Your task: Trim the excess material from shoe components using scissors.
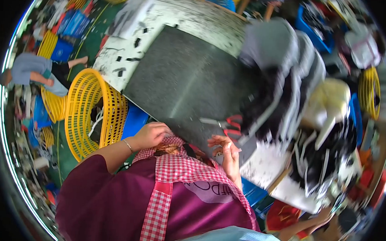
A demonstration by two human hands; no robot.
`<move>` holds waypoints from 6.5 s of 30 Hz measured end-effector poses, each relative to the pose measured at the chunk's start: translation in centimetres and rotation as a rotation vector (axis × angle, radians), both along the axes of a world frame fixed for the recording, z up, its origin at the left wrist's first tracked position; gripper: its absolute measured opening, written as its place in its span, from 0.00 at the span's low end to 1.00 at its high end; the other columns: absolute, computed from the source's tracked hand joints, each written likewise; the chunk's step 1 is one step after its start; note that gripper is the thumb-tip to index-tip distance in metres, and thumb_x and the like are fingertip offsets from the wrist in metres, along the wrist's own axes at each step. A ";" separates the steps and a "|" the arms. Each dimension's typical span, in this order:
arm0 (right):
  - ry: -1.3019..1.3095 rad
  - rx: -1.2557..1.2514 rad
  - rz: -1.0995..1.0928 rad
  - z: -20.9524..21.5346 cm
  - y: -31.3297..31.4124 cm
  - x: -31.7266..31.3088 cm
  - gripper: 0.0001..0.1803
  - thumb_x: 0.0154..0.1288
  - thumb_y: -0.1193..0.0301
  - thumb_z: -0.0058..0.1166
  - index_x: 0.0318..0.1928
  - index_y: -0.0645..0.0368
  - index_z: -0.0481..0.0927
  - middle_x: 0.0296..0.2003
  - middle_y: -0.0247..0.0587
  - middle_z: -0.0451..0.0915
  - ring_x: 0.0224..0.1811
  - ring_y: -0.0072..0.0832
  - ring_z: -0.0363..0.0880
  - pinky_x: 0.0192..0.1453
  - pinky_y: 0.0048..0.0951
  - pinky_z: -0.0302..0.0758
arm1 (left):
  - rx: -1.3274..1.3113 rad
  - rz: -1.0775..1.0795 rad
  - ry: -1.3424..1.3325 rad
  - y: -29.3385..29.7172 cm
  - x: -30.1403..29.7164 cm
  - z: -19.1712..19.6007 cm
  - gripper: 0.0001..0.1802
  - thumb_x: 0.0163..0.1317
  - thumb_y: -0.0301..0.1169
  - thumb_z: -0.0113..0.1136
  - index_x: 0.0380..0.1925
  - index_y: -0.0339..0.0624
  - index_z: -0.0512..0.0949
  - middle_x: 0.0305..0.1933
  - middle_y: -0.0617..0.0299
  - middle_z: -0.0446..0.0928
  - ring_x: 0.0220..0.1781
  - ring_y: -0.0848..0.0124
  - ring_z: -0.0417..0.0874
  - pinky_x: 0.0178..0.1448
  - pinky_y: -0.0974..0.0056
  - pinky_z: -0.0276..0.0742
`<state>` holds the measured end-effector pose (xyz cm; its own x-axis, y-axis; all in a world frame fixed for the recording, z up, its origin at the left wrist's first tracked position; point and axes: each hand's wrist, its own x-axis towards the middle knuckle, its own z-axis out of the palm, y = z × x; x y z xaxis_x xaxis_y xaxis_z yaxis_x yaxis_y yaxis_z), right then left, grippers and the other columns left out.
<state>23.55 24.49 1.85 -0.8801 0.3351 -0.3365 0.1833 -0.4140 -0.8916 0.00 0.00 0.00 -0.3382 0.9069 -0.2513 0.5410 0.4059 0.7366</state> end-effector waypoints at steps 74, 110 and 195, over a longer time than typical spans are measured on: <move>0.208 0.284 -0.018 -8.0 -14.7 -25.6 0.26 0.84 0.51 0.37 0.49 0.60 0.80 0.32 0.42 0.83 0.21 0.20 0.69 0.22 0.18 0.60 | -0.567 0.647 -0.511 -44.9 -25.3 -7.6 0.32 0.39 0.30 0.84 0.48 0.36 0.85 0.47 0.53 0.88 0.49 0.64 0.88 0.56 0.59 0.83; 0.177 0.908 -0.141 -6.8 -13.3 -24.3 0.18 0.74 0.71 0.51 0.60 0.65 0.74 0.53 0.63 0.81 0.59 0.57 0.80 0.63 0.45 0.76 | -0.102 0.266 -0.642 -1.8 -27.8 -3.0 0.38 0.69 0.55 0.61 0.67 0.36 0.72 0.65 0.55 0.78 0.65 0.68 0.78 0.64 0.57 0.78; 0.524 1.336 -0.620 -6.5 -11.0 -20.1 0.13 0.69 0.64 0.60 0.49 0.55 0.76 0.38 0.37 0.78 0.40 0.36 0.82 0.35 0.40 0.79 | 0.399 -1.041 1.418 43.5 -0.8 22.5 0.30 0.55 0.22 0.58 0.60 0.51 0.80 0.63 0.55 0.78 0.73 0.56 0.70 0.75 0.48 0.59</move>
